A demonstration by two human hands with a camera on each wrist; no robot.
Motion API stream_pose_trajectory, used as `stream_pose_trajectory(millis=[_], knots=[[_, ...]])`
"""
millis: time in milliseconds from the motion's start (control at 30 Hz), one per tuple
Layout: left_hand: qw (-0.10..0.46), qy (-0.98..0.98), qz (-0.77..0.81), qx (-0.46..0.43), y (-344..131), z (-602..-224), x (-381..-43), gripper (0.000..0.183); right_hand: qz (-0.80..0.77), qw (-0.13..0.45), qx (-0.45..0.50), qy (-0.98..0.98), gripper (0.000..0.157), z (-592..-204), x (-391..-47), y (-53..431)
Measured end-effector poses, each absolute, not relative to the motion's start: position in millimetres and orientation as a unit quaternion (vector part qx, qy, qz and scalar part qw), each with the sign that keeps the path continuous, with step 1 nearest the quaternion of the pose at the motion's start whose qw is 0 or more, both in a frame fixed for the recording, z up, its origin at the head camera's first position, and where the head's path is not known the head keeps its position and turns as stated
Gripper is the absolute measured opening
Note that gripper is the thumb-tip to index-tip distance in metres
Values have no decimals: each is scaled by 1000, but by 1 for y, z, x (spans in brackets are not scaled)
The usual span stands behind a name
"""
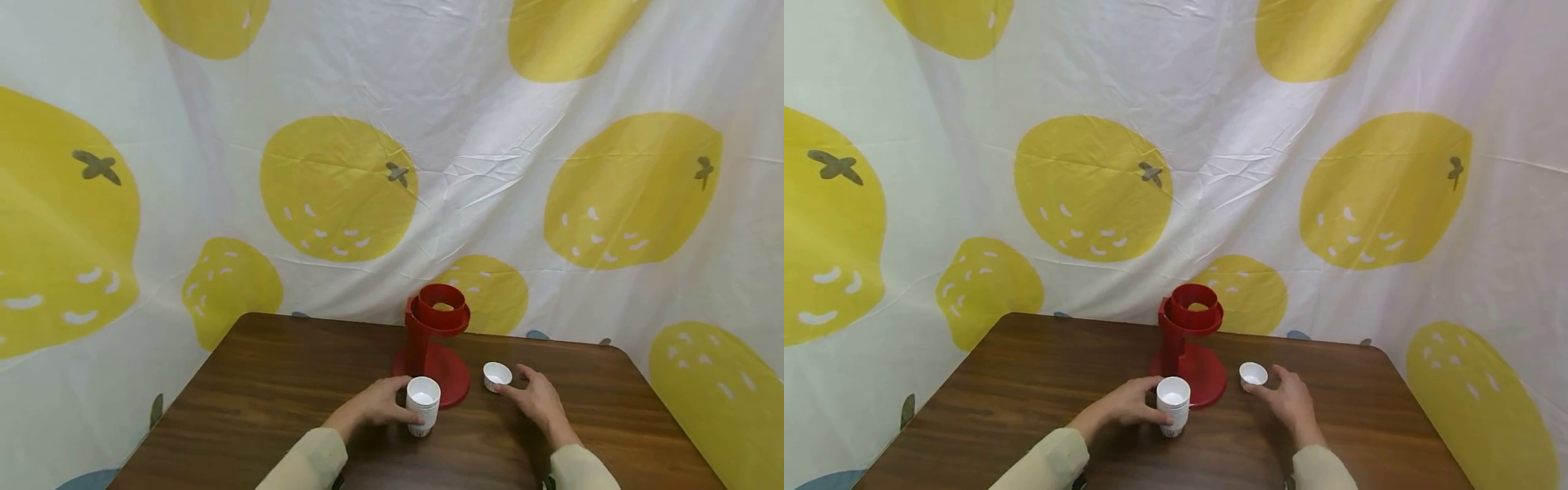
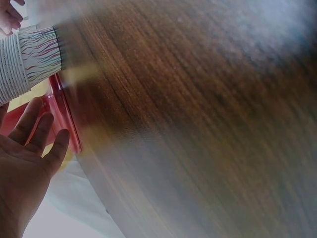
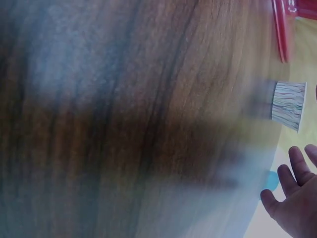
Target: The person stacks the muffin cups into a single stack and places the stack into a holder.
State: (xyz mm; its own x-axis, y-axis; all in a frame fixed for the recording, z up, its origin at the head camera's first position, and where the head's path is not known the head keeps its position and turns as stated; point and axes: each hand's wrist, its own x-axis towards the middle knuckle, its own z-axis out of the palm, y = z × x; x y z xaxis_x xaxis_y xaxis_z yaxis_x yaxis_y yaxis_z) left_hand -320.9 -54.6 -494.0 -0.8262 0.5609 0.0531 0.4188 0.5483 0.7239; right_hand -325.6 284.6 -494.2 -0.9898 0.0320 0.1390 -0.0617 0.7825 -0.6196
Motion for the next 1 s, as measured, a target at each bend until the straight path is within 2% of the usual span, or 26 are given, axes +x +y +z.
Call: stream_pose_trajectory(millis=[467, 867, 1000], knots=[[102, 878, 384, 268, -53, -490, -317, 59, 291, 76, 6, -954, 89, -509, -339, 279], [100, 878, 384, 267, -52, -491, -319, 58, 293, 94, 2, -951, 70, -509, -337, 271], [103, 876, 391, 262, -54, -491, -319, 58, 302, 96, -1, -949, 69, -511, -337, 270]])
